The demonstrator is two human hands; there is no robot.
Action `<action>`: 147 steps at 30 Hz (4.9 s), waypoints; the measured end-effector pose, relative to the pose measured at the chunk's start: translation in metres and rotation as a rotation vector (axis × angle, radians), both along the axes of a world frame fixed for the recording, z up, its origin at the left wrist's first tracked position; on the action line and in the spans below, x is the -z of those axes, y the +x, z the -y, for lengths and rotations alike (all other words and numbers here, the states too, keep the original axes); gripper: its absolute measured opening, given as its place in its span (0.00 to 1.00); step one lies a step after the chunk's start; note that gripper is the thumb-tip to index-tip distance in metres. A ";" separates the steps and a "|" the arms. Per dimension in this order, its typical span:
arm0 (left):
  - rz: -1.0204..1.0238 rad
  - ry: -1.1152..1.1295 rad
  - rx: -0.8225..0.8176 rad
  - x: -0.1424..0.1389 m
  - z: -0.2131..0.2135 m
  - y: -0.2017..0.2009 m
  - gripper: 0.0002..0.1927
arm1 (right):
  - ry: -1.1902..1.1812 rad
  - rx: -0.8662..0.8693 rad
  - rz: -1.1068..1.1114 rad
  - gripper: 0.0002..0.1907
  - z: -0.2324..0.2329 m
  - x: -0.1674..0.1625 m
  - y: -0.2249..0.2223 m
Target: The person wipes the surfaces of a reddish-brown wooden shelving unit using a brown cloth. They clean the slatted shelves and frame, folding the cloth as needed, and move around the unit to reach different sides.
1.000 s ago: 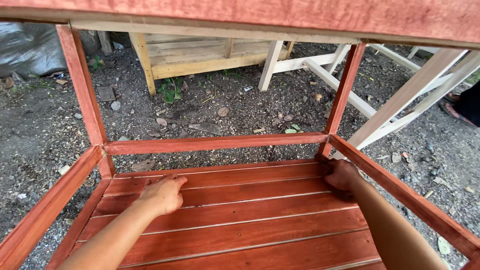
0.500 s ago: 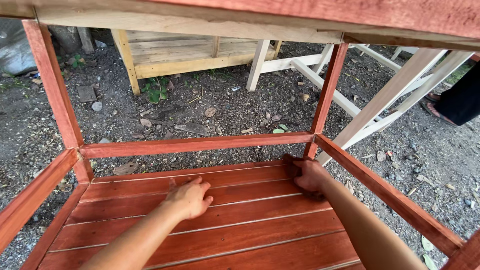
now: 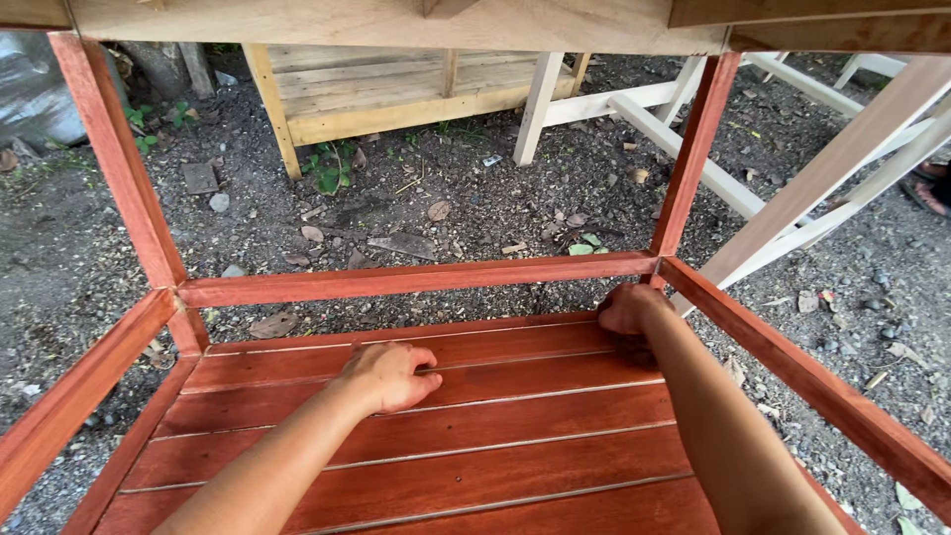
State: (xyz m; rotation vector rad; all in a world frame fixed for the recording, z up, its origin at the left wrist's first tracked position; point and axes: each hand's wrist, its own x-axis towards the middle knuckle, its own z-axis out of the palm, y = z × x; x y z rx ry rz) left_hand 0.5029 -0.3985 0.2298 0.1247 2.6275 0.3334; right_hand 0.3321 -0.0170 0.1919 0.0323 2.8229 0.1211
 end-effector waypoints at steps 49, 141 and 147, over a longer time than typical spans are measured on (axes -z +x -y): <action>0.029 -0.089 -0.139 -0.026 0.071 0.003 0.31 | -0.185 -0.244 -0.032 0.27 0.223 0.018 0.061; -0.262 0.855 -0.213 -0.036 0.058 0.004 0.14 | -1.614 -0.107 -0.055 0.06 0.128 -0.088 0.115; -0.259 1.371 -0.254 -0.052 0.049 0.003 0.20 | -1.873 -0.119 -0.102 0.04 0.136 -0.126 0.118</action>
